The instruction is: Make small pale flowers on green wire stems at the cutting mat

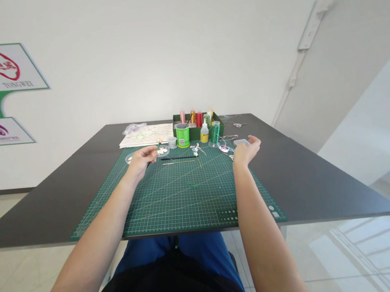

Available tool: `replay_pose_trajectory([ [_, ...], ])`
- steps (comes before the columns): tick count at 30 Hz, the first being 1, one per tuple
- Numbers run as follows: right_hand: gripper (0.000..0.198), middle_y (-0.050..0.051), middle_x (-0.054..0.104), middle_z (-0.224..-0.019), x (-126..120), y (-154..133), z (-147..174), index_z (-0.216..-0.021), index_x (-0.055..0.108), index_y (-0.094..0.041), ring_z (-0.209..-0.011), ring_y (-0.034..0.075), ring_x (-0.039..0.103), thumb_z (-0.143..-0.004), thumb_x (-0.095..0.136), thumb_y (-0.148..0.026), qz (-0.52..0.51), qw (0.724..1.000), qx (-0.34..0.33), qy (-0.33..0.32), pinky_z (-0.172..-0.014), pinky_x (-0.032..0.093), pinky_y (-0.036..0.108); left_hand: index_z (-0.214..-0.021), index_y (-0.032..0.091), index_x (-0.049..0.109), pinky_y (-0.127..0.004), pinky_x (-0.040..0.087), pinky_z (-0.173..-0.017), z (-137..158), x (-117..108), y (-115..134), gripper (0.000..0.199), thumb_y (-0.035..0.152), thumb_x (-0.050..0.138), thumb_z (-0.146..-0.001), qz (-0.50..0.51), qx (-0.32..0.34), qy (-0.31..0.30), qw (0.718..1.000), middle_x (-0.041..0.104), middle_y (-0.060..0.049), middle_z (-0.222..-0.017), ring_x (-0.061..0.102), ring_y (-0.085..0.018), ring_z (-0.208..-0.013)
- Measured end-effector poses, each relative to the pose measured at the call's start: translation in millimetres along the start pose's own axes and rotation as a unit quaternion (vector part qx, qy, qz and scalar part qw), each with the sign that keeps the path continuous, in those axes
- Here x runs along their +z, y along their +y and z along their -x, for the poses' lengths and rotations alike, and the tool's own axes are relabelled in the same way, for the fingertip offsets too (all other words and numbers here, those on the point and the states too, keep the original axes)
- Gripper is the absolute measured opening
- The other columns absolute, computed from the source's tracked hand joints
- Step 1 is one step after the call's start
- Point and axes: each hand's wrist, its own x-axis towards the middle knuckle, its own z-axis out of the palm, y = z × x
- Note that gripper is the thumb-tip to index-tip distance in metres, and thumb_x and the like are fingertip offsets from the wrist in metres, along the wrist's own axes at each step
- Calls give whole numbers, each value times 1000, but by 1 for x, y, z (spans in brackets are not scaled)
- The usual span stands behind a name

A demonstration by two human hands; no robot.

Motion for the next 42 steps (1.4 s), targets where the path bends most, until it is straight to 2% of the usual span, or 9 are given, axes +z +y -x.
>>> replay_pose_trajectory([
  [1, 45, 6, 57, -117, 5, -4, 7, -107, 54, -25, -90, 16, 60, -68, 51, -4, 47, 994, -62, 71, -73, 56, 31, -93, 12, 76, -21, 36, -49, 1, 2, 0, 31, 19, 80, -63, 2, -4, -8, 1000, 70, -2, -69, 51, -7, -51],
  [3, 37, 7, 58, -116, 18, -10, 25, -102, 59, -23, -93, 18, 57, -70, 52, -5, 123, 981, -144, 49, -91, 52, 36, -93, 12, 76, -20, 34, -47, 5, 8, 0, 32, 20, 81, -62, 4, -15, -30, 999, 70, -3, -69, 50, -7, -49],
  [8, 37, 8, 63, -120, 54, -8, 68, -113, 64, -21, -78, 15, 57, -76, 61, -17, 136, 949, -170, -229, -76, 54, 32, -96, 11, 76, -20, 33, -46, 16, 25, 0, 35, 23, 83, -63, -6, -46, -76, 996, 70, -4, -71, 50, -6, -49],
  [12, 64, 15, 53, -146, 67, -1, 91, -139, 54, -23, -63, 12, 60, -79, 68, -37, 83, 908, -98, -399, -41, 42, 24, -97, 11, 76, -19, 31, -45, 22, 33, 1, 37, 28, 84, -64, -23, -43, -93, 994, 69, -4, -72, 50, -6, -49],
  [17, 86, 16, 30, -164, 71, -4, 110, -155, 35, -34, -63, 12, 65, -78, 74, -39, 36, 864, -5, -503, -31, 36, 20, -101, 11, 76, -19, 33, -46, 24, 37, 0, 38, 31, 81, -69, -62, -13, -113, 992, 68, -3, -74, 50, -7, -51],
  [26, 73, 19, 57, -145, 72, -4, 126, -147, 39, -27, -64, 14, 73, -85, 74, -38, 13, 743, 110, -660, -35, 41, 17, -108, 10, 74, -23, 45, -55, 23, 36, -4, 38, 34, 74, -79, -136, 38, -132, 981, 71, -5, -78, 55, -10, -55],
  [30, 67, 9, 77, -90, 73, 2, 122, -143, 47, -16, -53, 12, 66, -86, 73, -40, 4, 763, 122, -635, -39, 42, 17, -106, 10, 74, -24, 45, -54, 20, 34, -6, 34, 31, 71, -80, -160, 55, -122, 978, 71, -5, -79, 54, -10, -52],
  [33, 58, -4, 63, -52, 72, 0, 118, -132, 59, -10, -38, 8, 49, -86, 71, -43, 18, 790, 109, -603, -37, 35, 17, -104, 10, 74, -24, 46, -54, 18, 32, -8, 31, 29, 70, -80, -171, 68, -108, 977, 70, -4, -76, 54, -10, -50],
  [42, 48, -11, 41, -39, 67, -8, 109, -114, 69, -9, -33, 7, 29, -88, 63, -49, 17, 812, 49, -581, -39, 20, 22, -100, 11, 75, -22, 44, -51, 14, 29, -15, 25, 22, 69, -78, -183, 68, -66, 979, 67, -2, -73, 53, -9, -48],
])
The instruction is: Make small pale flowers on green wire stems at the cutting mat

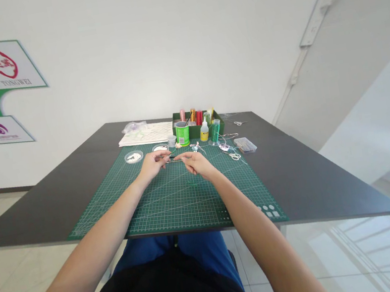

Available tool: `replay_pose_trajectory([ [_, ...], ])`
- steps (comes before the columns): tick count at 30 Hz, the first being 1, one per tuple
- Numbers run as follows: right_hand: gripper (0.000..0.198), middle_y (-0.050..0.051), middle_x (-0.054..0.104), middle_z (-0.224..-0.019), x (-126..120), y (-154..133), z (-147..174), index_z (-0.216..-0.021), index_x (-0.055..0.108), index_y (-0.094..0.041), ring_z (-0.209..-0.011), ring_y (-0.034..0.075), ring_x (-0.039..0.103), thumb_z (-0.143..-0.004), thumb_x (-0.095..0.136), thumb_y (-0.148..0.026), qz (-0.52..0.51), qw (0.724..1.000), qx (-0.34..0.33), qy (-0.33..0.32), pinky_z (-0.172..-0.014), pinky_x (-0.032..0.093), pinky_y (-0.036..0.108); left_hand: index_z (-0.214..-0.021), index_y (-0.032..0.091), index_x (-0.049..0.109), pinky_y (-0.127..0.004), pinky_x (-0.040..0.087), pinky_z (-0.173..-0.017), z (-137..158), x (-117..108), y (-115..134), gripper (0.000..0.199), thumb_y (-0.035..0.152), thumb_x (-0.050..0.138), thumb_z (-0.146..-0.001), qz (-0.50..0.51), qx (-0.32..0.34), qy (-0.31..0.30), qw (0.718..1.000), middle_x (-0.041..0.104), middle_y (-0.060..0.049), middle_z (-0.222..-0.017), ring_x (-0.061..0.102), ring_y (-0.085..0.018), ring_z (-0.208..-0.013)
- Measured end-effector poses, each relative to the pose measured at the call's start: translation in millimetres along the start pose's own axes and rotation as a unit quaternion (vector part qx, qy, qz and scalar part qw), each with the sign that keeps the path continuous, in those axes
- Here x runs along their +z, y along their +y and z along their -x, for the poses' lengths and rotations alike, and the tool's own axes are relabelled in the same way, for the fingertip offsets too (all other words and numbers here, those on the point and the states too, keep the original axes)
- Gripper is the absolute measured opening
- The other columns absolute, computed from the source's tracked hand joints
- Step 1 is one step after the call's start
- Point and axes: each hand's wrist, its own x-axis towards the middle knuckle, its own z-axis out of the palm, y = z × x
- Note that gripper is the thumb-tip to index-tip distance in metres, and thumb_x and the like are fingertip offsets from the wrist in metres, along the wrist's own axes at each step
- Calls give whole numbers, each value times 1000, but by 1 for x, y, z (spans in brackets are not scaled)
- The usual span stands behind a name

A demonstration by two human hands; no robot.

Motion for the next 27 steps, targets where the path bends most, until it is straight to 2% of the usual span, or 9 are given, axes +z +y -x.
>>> replay_pose_trajectory([
  [11, 41, -13, 36, -36, -4, -1, 2, -114, 68, -9, -32, 7, 24, -91, 59, -41, 47, 999, -11, -21, -41, 18, 22, -99, 12, 75, -22, 45, -51, 0, 1, -5, 22, 19, 68, -79, -33, -8, 3, 999, 67, -2, -71, 53, -9, -47],
  [16, 38, -12, 37, -37, -6, -4, 4, -112, 70, -11, -33, 6, 25, -92, 60, -41, 55, 997, -8, -46, -41, 18, 22, -98, 13, 74, -22, 46, -55, 2, 2, -6, 20, 20, 68, -81, -73, -11, 6, 997, 69, -2, -75, 52, -9, -48],
  [20, 38, -12, 37, -37, -7, -6, 6, -112, 70, -10, -33, 6, 24, -92, 61, -41, 42, 997, -10, -56, -42, 18, 22, -93, 14, 75, -23, 47, -60, 4, 1, -1, 14, 18, 69, -81, -127, 4, 13, 992, 71, -3, -77, 56, -11, -56],
  [27, 36, -13, 37, -35, -8, -14, 10, -110, 69, -10, -32, 5, 23, -91, 63, -41, 9, 996, -3, -93, -43, 17, 22, -90, 16, 78, -26, 44, -68, 11, 3, 12, 12, 16, 70, -81, -211, 22, -53, 976, 73, -3, -77, 57, -13, -63],
])
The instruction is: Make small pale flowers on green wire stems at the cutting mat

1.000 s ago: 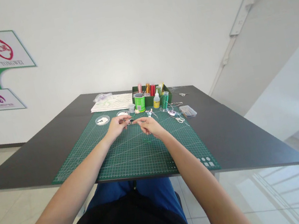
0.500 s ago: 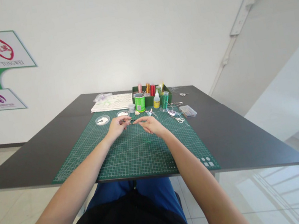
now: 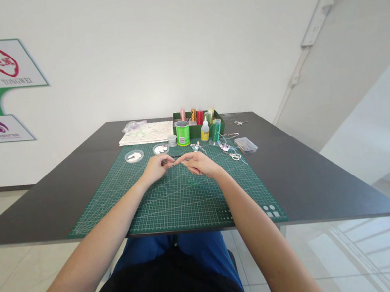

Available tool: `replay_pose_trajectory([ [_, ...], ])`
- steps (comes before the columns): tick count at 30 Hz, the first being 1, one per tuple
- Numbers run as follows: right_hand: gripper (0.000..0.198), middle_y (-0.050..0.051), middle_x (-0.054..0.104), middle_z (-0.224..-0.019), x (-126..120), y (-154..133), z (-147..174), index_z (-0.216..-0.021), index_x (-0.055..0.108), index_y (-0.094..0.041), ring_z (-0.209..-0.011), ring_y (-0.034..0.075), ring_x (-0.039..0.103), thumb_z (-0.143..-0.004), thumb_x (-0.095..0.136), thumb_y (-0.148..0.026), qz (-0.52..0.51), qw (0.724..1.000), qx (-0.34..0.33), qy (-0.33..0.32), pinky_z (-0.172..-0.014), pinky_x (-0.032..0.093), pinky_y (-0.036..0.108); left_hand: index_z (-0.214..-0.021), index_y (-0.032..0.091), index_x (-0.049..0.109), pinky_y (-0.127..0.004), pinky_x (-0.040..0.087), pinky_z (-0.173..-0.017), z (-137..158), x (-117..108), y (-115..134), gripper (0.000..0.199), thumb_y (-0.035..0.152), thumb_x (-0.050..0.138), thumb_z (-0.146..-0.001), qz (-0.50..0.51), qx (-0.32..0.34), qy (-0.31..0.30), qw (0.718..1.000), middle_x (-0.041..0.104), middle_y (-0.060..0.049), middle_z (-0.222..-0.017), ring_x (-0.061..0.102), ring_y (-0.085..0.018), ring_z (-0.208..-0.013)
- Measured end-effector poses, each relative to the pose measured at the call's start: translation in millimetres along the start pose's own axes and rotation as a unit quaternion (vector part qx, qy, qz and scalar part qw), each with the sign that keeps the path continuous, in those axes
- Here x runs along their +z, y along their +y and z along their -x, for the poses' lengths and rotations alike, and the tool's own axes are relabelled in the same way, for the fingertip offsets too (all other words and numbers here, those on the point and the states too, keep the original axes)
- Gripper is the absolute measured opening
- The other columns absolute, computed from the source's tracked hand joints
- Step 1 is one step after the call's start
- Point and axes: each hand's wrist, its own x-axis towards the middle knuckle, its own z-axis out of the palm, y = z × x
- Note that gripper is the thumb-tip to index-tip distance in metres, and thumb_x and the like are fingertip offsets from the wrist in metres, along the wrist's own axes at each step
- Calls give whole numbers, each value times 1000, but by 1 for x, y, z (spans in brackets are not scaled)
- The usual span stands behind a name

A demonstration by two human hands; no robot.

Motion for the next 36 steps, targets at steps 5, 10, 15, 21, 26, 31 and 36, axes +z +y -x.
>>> replay_pose_trajectory([
  [5, 35, -13, 36, -35, 3, -7, 3, -107, 69, -11, -32, 6, 23, -89, 65, -40, -20, 1000, 11, -12, -43, 17, 23, -89, 16, 78, -24, 42, -66, 2, 2, -1, 13, 16, 68, -81, -31, 37, -45, 998, 74, -3, -79, 57, -12, -64],
  [10, 36, -13, 34, -36, 3, -8, 3, -106, 71, -12, -34, 6, 22, -86, 70, -43, -43, 997, -29, 48, -44, 18, 25, -88, 14, 79, -23, 43, -64, 3, 5, -1, 14, 14, 67, -81, 27, 51, -108, 992, 75, -5, -81, 57, -12, -61],
  [15, 38, -13, 29, -38, 0, -10, 3, -104, 72, -15, -35, 6, 18, -83, 73, -47, -63, 990, -62, 108, -44, 13, 26, -90, 14, 79, -23, 44, -60, 5, 5, 2, 13, 15, 69, -81, 86, 54, -179, 979, 75, -5, -81, 56, -10, -57],
  [21, 43, -13, 26, -39, -3, -11, 2, -112, 70, -16, -36, 7, 17, -83, 73, -48, -73, 981, -87, 155, -41, 14, 26, -93, 15, 80, -21, 43, -53, 6, 7, 4, 18, 24, 74, -79, 145, 58, -238, 959, 75, -7, -84, 55, -9, -54],
  [26, 39, -13, 28, -39, -9, -5, -3, -102, 70, -15, -37, 6, 16, -79, 76, -47, -85, 964, -93, 236, -40, 12, 26, -93, 14, 81, -19, 45, -52, 7, 7, 7, 20, 25, 76, -77, 174, 49, -251, 951, 75, -8, -83, 60, -12, -61],
  [31, 41, -12, 28, -41, -13, 5, -7, -101, 71, -15, -37, 6, 18, -77, 76, -48, -65, 957, -69, 276, -39, 11, 25, -92, 15, 81, -19, 45, -53, 7, 6, 10, 21, 27, 79, -75, 192, 43, -261, 945, 76, -7, -80, 62, -12, -61],
  [36, 47, -12, 29, -41, -16, 12, -8, -107, 71, -14, -37, 6, 20, -77, 75, -50, -52, 957, -63, 280, -39, 12, 24, -91, 16, 82, -19, 44, -52, 7, 5, 11, 20, 28, 80, -75, 180, 46, -278, 942, 75, -5, -74, 55, -8, -51],
])
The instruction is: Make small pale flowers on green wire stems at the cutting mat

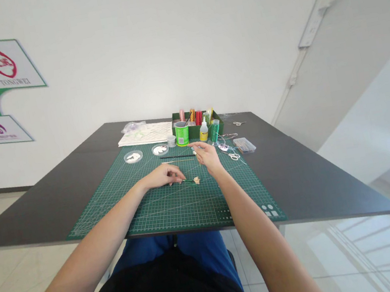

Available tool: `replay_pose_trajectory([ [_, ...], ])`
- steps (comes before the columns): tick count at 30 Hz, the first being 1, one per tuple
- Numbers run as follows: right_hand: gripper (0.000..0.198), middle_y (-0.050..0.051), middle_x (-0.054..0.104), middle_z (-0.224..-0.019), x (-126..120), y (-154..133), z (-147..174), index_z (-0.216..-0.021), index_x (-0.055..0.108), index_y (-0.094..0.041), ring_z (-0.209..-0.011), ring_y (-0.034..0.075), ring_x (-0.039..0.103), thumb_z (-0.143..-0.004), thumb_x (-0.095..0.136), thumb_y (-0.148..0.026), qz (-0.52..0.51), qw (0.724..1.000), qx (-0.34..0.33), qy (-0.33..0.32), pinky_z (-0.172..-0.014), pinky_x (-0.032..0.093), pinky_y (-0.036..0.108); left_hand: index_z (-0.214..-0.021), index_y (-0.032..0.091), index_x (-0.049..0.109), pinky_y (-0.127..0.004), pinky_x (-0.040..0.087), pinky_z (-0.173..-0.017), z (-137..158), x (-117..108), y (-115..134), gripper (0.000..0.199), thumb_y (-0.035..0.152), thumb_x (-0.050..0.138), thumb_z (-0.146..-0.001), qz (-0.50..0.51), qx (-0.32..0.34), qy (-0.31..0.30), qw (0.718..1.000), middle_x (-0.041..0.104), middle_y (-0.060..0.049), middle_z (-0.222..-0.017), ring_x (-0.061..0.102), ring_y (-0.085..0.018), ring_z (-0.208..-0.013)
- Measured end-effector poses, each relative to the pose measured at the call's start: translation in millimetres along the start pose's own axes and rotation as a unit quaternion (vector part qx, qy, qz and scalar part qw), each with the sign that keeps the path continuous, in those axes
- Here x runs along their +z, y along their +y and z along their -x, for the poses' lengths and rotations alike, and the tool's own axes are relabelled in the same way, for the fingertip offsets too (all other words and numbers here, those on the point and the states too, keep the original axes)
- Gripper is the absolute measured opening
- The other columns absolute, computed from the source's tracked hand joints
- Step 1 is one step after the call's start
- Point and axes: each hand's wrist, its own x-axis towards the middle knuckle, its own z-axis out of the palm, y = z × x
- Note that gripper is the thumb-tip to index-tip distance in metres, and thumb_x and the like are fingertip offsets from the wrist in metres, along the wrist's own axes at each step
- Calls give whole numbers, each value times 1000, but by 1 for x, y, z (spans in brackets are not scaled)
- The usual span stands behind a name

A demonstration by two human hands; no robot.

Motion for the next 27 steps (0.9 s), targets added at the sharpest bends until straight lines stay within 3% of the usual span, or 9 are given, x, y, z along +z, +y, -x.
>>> replay_pose_trajectory([
  [7, 46, -12, 29, -38, -7, -2, -1, -110, 70, -14, -35, 7, 20, -78, 74, -45, -36, 999, 17, 1, -38, 13, 25, -98, 17, 81, -20, 46, -54, 0, -2, -5, 23, 29, 76, -79, -1, 2, -25, 1000, 77, -7, -79, 59, -11, -56],
  [16, 45, -13, 24, -35, -21, -10, 0, -130, 61, -12, -30, 9, 16, -88, 59, -28, -127, 984, 95, -77, -36, 17, 24, -92, 16, 82, -19, 44, -52, 0, -2, -4, 17, 24, 76, -79, -33, 6, -37, 999, 75, -6, -80, 57, -10, -55],
  [21, 40, -13, 28, -34, -28, -10, -3, -131, 57, -14, -30, 8, 16, -93, 56, -23, -176, 979, 85, -56, -34, 17, 21, -94, 17, 82, -19, 44, -54, 0, 0, -4, 18, 26, 76, -80, -41, 15, -50, 998, 75, -6, -81, 57, -9, -57],
  [27, 33, -13, 28, -35, -28, -4, -5, -123, 60, -15, -29, 8, 20, -92, 61, -28, -142, 986, 86, -10, -34, 17, 21, -93, 16, 82, -19, 43, -54, -1, 0, -1, 23, 33, 80, -78, -7, 16, -55, 998, 73, -5, -77, 55, -8, -53],
])
